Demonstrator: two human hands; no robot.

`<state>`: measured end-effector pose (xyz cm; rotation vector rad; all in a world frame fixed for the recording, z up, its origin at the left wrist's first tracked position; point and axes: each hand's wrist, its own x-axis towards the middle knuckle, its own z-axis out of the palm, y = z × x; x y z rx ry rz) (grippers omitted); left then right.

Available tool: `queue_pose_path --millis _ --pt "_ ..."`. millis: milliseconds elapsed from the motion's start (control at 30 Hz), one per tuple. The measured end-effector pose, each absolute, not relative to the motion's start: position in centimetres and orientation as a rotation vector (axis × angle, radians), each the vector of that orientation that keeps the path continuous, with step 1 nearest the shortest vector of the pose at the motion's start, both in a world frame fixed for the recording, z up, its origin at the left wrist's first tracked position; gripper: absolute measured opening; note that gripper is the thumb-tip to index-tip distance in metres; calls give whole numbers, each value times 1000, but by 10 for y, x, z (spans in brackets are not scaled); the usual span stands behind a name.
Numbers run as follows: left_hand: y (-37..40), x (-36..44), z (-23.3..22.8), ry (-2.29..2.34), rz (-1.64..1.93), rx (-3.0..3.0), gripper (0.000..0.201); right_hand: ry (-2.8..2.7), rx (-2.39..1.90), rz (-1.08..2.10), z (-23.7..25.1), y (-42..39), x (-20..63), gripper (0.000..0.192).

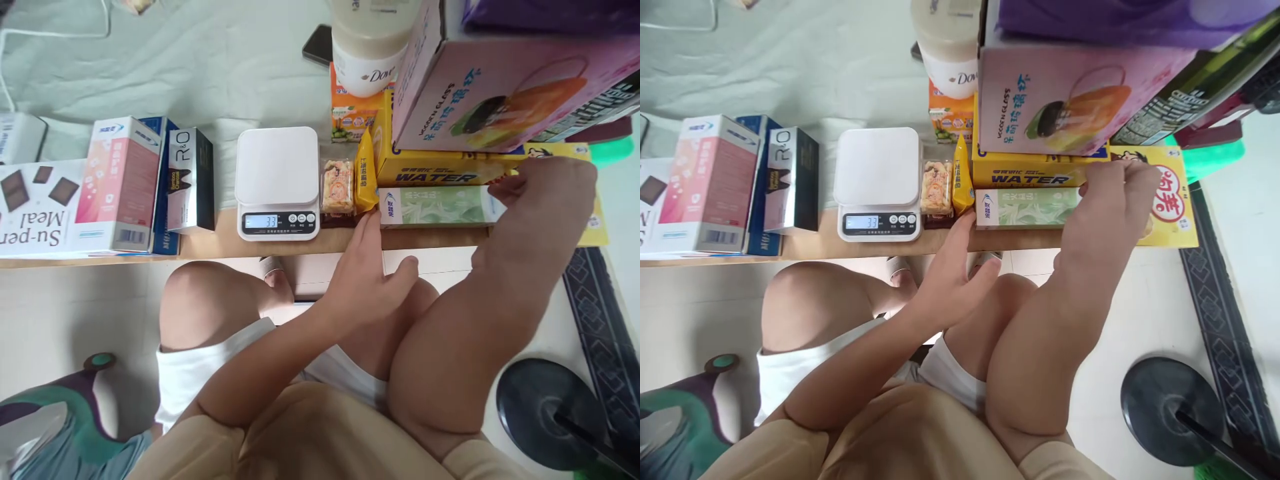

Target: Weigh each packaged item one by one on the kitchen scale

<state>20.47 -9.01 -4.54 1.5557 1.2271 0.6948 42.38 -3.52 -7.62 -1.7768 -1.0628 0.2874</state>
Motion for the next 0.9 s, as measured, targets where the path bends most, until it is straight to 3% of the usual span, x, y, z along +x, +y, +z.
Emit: queue_pose_path --millis 67,200,367,567,900 --pt "-87 209 -49 1237 715 1552 61 -746 -1853 239 -61 -36 395 18" --pt "-86 211 -51 1259 717 1552 60 -659 -1915 405 -29 -35 359 16" --pt "-94 210 -47 1263 687 1595 60 -697 -2041 608 -10 -41 350 14" --pt "-121 207 -50 1274 548 1655 77 -866 -2261 803 2 -56 355 15" --pt "-101 211 -73 1457 764 2344 67 -1047 -2327 943 11 -64 353 15"
